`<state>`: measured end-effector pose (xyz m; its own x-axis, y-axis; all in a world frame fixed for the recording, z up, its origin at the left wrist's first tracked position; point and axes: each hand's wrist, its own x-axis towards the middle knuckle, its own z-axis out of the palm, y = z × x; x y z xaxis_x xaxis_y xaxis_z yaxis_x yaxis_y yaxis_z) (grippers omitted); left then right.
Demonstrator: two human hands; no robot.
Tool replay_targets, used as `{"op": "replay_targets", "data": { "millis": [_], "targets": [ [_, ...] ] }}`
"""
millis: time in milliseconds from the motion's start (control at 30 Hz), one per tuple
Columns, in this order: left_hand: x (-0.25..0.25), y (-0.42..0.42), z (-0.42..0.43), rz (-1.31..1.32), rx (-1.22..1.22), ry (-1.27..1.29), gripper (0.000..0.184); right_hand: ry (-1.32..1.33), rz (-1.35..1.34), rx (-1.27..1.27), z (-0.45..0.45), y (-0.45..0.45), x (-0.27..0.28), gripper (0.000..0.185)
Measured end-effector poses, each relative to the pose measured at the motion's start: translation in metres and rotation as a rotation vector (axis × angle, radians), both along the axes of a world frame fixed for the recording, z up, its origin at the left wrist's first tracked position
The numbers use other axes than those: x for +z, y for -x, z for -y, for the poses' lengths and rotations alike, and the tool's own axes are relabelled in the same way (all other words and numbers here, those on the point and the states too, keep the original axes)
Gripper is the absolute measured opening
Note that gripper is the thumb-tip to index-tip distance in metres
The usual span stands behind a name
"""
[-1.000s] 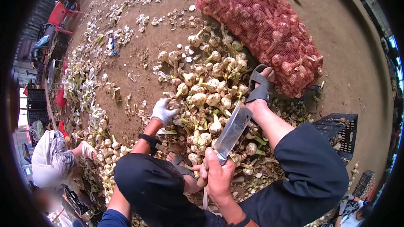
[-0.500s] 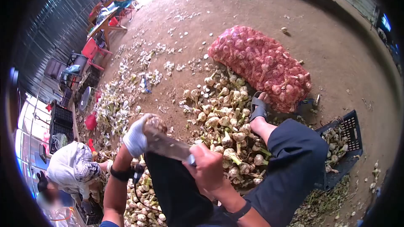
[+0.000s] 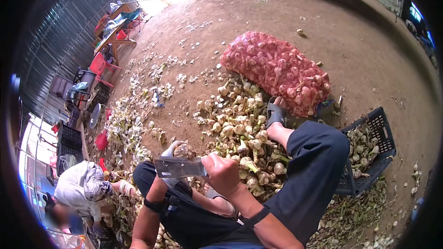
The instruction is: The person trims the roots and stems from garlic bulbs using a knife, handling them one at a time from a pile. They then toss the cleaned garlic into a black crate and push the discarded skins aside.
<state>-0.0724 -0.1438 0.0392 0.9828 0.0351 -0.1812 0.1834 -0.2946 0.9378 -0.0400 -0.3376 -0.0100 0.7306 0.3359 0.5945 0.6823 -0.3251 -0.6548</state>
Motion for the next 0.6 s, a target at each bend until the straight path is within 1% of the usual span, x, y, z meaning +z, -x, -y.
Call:
{"op": "replay_targets", "data": {
  "millis": [33, 67, 100, 133, 167, 200, 267, 300, 333, 400, 433, 467, 533, 567, 600],
  "targets": [
    [-0.006, 0.002, -0.002, 0.026, 0.026, 0.047, 0.053, -0.013, 0.001, -0.005, -0.004, -0.001, -0.006, 0.024],
    [-0.001, 0.001, 0.003, 0.049, 0.054, 0.097, 0.053, -0.023, 0.000, -0.010, -0.007, -0.003, -0.014, 0.024],
    [0.006, 0.000, 0.008, 0.174, 0.022, -0.145, 0.053, 0.008, -0.011, -0.033, -0.007, -0.007, -0.028, 0.020],
    [0.017, 0.000, 0.014, 0.297, -0.015, -0.389, 0.053, -0.026, -0.073, -0.103, -0.007, -0.013, -0.048, 0.017],
    [0.024, 0.006, 0.013, 0.247, -0.002, -0.184, 0.056, 0.061, -0.254, -0.213, 0.004, -0.026, -0.074, 0.018],
    [0.034, 0.010, 0.011, 0.323, -0.059, -0.245, 0.057, 0.145, -0.436, -0.322, 0.013, -0.035, -0.091, 0.020],
    [0.049, 0.005, 0.020, 0.188, 0.022, -0.292, 0.059, 0.089, -0.281, -0.390, 0.012, -0.033, -0.082, 0.018],
    [0.023, 0.001, 0.008, 0.133, 0.070, -0.233, 0.065, 0.003, -0.235, -0.279, 0.008, -0.030, -0.059, 0.020],
    [0.020, -0.002, 0.008, 0.142, 0.065, -0.232, 0.065, 0.029, -0.160, -0.229, 0.007, -0.026, -0.037, 0.020],
    [0.012, -0.002, 0.013, 0.188, 0.077, -0.069, 0.070, -0.028, -0.097, -0.092, 0.007, -0.018, -0.020, 0.022],
    [0.006, -0.001, 0.005, 0.160, -0.003, -0.236, 0.074, -0.041, -0.066, -0.005, 0.009, -0.016, -0.016, 0.021],
    [0.003, -0.001, 0.006, 0.158, -0.004, -0.237, 0.074, -0.041, -0.068, -0.007, 0.008, -0.015, -0.017, 0.021],
    [0.002, -0.002, 0.013, 0.171, 0.088, 0.139, 0.073, -0.081, -0.177, -0.072, 0.002, -0.009, -0.018, 0.024],
    [-0.001, -0.002, 0.013, 0.118, 0.096, 0.236, 0.072, -0.180, -0.331, -0.144, -0.007, -0.008, -0.034, 0.028],
    [-0.001, -0.003, 0.017, 0.120, 0.096, 0.238, 0.072, -0.257, -0.799, -0.078, -0.011, -0.007, -0.040, 0.031]
  ]
}}
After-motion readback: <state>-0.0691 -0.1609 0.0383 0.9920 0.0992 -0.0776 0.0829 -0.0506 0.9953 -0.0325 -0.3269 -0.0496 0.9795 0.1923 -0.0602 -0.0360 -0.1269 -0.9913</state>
